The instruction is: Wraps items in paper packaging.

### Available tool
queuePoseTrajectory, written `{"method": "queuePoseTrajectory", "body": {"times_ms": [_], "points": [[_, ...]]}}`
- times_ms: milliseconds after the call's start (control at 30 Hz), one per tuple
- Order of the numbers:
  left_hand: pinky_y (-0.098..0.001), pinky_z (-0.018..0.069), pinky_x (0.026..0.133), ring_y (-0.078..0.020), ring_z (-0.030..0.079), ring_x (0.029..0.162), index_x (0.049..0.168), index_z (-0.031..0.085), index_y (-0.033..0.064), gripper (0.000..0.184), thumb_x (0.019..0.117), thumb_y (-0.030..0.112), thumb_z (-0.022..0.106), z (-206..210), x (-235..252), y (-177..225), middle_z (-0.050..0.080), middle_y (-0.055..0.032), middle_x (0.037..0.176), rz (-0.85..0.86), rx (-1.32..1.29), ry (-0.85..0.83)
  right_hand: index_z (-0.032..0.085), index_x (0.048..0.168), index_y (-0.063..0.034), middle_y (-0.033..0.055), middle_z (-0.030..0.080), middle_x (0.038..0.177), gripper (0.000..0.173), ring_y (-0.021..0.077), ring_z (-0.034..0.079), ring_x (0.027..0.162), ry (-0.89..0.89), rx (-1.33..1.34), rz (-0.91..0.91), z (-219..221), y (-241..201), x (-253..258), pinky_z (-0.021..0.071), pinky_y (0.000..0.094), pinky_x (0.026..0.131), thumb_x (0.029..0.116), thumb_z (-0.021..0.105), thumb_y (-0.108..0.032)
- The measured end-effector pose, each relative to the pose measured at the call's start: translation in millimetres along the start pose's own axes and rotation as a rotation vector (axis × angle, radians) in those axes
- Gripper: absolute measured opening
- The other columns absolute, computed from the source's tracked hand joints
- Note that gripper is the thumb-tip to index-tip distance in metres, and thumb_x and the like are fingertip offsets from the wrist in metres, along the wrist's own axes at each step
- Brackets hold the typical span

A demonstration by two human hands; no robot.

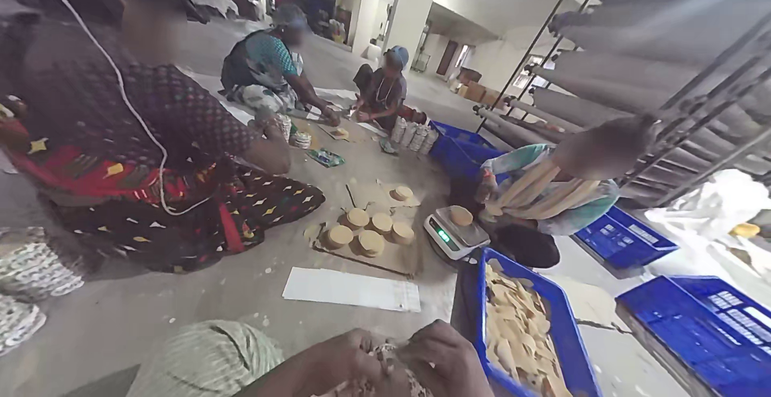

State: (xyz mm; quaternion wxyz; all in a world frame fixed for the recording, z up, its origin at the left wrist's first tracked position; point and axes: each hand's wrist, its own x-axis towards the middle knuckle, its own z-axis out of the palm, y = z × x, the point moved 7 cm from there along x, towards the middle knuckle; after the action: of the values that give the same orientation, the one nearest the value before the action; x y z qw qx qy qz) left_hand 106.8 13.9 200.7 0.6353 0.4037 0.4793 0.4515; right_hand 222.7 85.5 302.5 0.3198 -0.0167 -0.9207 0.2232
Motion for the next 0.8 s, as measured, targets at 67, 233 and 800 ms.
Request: {"method": "queuePoseTrajectory", "body": {"times_ms": [67, 233, 800], "points": [[-0.0214, 0.0536, 0.066, 0.0016, 0.062, 0.066, 0.08, 0.062, 0.0162, 0.017, 0.089, 0.006, 0.052, 2.8, 2.0, 2.5, 0.066, 0.0119, 0.07, -0.059, 0.063, -0.009, 0.077, 0.08, -0.0088, 0.0038, 0.074, 0.085, 0.016, 0.0158, 0.068, 0.088, -0.004, -0.143, -0.186, 1.1, -14.0, -11.8, 0.0532, 0.0227, 0.083, 0.0902, 0.065, -0.006], [-0.0217, 0.0542, 0.068, 0.001, 0.063, 0.068, 0.084, 0.066, 0.0116, 0.003, 0.0853, 0.009, 0.065, 7.8, 7.4, -13.8, 0.066, 0.0107, 0.073, -0.023, 0.155, -0.052, 0.078, 0.096, -0.0035, 0.0112, 0.076, 0.109, 0.014, 0.0259, 0.073, 0.101, -0.221, -0.455, -0.263, 21.8, -36.8, -54.5, 0.0576, 0.0344, 0.09, 0.0865, 0.067, -0.001], [-0.0542, 0.0337, 0.119, -0.044, 0.049, 0.139, 0.14, 0.058, -0.0042, 0.04, 0.104, 0.011, 0.052, -111.4, 83.7, -178.2, 0.056, -0.0253, 0.145, -0.214, 1.204, 0.616, 0.082, 0.102, -0.0098, 0.0091, 0.078, 0.108, 0.019, 0.0333, 0.072, 0.108, -0.215, -0.274, 0.374, 133.3, 119.2, -119.6, 0.0571, 0.0522, 0.093, 0.0902, 0.067, -0.008]]}}
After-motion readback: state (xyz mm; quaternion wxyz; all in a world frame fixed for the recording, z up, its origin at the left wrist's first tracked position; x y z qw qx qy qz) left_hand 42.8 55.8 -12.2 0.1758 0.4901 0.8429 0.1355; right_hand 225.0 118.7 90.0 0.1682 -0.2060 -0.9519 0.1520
